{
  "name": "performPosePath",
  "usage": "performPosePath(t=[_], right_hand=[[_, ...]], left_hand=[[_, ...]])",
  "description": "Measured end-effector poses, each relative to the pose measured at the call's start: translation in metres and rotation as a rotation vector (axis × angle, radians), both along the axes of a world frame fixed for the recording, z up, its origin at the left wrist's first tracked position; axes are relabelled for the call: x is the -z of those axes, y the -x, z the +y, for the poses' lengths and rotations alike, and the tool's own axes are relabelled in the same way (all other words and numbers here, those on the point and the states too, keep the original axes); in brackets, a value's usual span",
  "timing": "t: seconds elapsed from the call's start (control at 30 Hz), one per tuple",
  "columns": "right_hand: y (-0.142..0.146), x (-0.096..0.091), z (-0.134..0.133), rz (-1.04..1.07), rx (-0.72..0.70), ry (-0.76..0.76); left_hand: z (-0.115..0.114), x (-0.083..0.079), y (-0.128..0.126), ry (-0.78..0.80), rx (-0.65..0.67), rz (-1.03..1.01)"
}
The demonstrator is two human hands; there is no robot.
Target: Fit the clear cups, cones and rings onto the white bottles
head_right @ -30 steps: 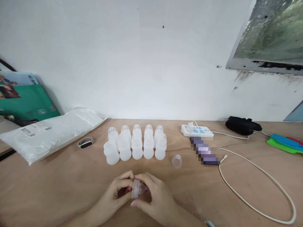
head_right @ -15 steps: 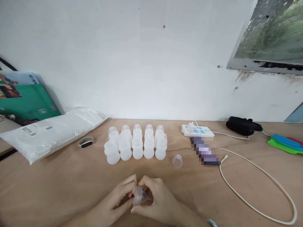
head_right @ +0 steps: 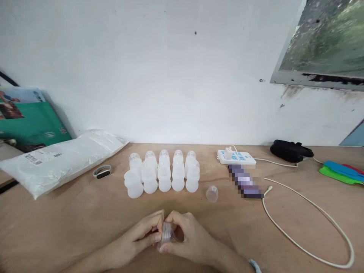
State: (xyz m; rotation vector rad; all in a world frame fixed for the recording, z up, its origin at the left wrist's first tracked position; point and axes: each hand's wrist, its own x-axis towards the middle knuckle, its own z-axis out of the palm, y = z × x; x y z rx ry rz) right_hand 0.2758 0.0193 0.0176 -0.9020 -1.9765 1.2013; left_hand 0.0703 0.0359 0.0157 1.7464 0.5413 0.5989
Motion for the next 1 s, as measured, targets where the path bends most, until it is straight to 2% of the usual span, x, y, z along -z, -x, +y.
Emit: performPosePath(t=[0.17, 0.27, 0.37, 0.47, 0.57, 0.67, 0.8, 1.0], right_hand=[[-0.004, -0.001, 0.001, 0.132, -0.077, 0.113], [-0.006, -0.001, 0.005, 0.103, -0.021, 0.113], [-0.008, 0.002, 0.01, -0.041, 0.166, 0.008], [-0.011, 0.005, 0.014, -0.266, 0.317, -0.164], [-0.015, 0.009, 0.017, -0.461, 0.399, -0.344], [-0.019, 0.014, 0.019, -0.565, 0.448, -0.445], [-0.022, 0.017, 0.022, -0.543, 0.525, -0.566], [-0.032, 0.009, 0.034, -0.368, 0.666, -0.813]], left_hand=[[0.008, 0.0, 0.005, 0.197, -0.008, -0.063], [0.014, -0.002, 0.008, 0.167, -0.098, -0.059], [0.019, -0.002, 0.009, 0.068, -0.205, 0.028], [0.023, 0.002, 0.011, -0.147, -0.331, 0.209], [0.027, 0.008, 0.015, -0.436, -0.4, 0.439], [0.029, 0.011, 0.019, -0.612, -0.417, 0.637], [0.028, 0.01, 0.02, -0.727, -0.419, 0.808], [0.028, 0.01, 0.019, -0.741, -0.448, 0.809]])
